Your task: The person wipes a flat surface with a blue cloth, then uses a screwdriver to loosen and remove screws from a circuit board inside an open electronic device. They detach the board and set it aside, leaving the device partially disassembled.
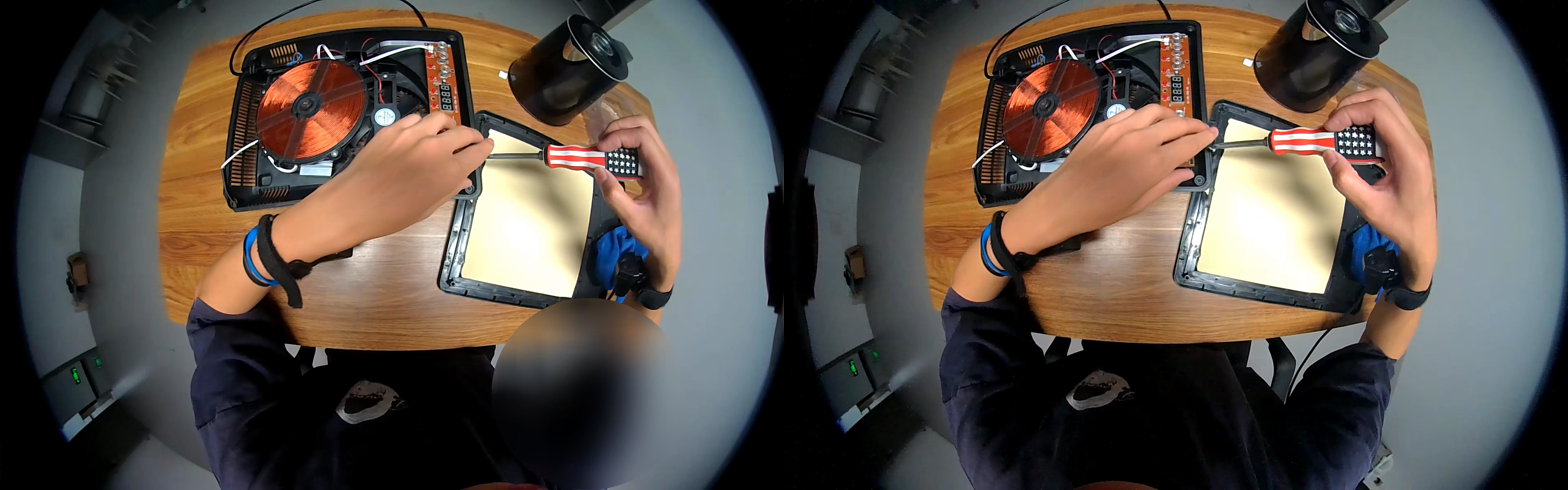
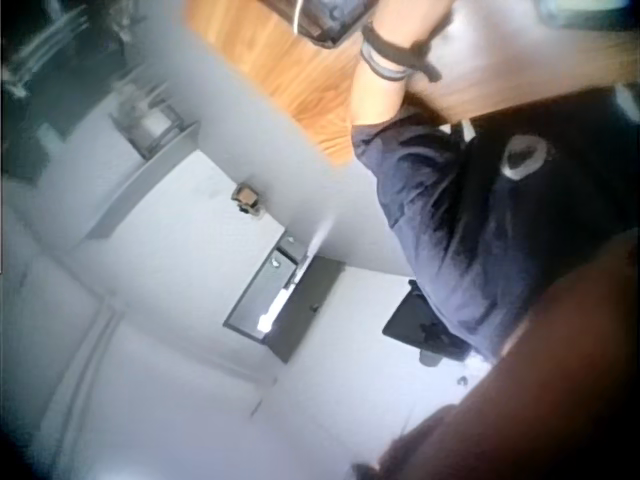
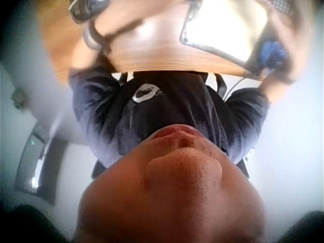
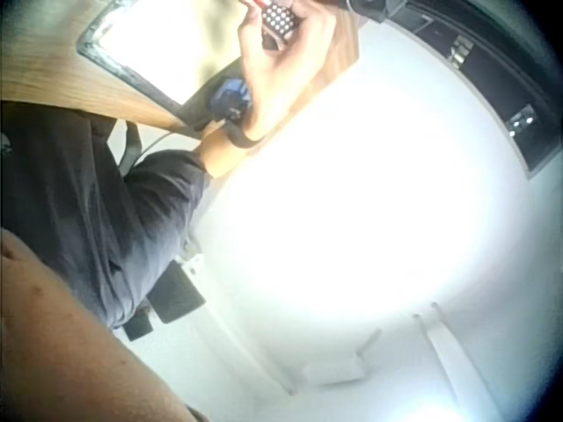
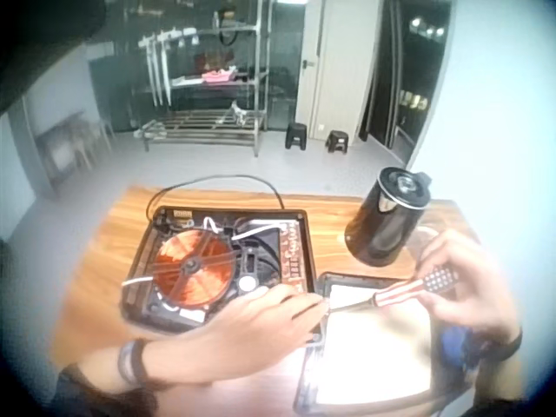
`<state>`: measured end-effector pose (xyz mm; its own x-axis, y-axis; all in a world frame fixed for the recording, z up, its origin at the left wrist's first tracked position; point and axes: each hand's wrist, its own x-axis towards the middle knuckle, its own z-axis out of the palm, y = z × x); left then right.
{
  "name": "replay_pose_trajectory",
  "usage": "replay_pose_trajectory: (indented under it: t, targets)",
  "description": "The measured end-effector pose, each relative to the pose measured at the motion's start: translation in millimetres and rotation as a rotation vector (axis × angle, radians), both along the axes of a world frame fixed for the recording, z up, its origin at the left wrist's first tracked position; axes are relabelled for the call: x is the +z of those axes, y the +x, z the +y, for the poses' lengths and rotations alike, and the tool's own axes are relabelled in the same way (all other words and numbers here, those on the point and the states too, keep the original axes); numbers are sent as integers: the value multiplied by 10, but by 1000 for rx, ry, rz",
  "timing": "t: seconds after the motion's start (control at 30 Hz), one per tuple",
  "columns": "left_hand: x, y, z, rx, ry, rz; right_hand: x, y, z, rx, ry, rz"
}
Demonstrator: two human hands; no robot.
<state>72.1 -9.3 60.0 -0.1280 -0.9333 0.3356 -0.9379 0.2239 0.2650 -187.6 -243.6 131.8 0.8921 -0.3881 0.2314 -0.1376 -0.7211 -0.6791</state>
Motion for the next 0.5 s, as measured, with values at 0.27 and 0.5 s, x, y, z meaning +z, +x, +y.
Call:
replay_pose_trajectory:
  t: [0.27,0.5]
  targets:
    - [63,-168,-360,44,12,100,-142,-313,-106,-7,20,-126]
    - [138,-196,-531,91,65,44,-408,-479,-322,171,276,18]
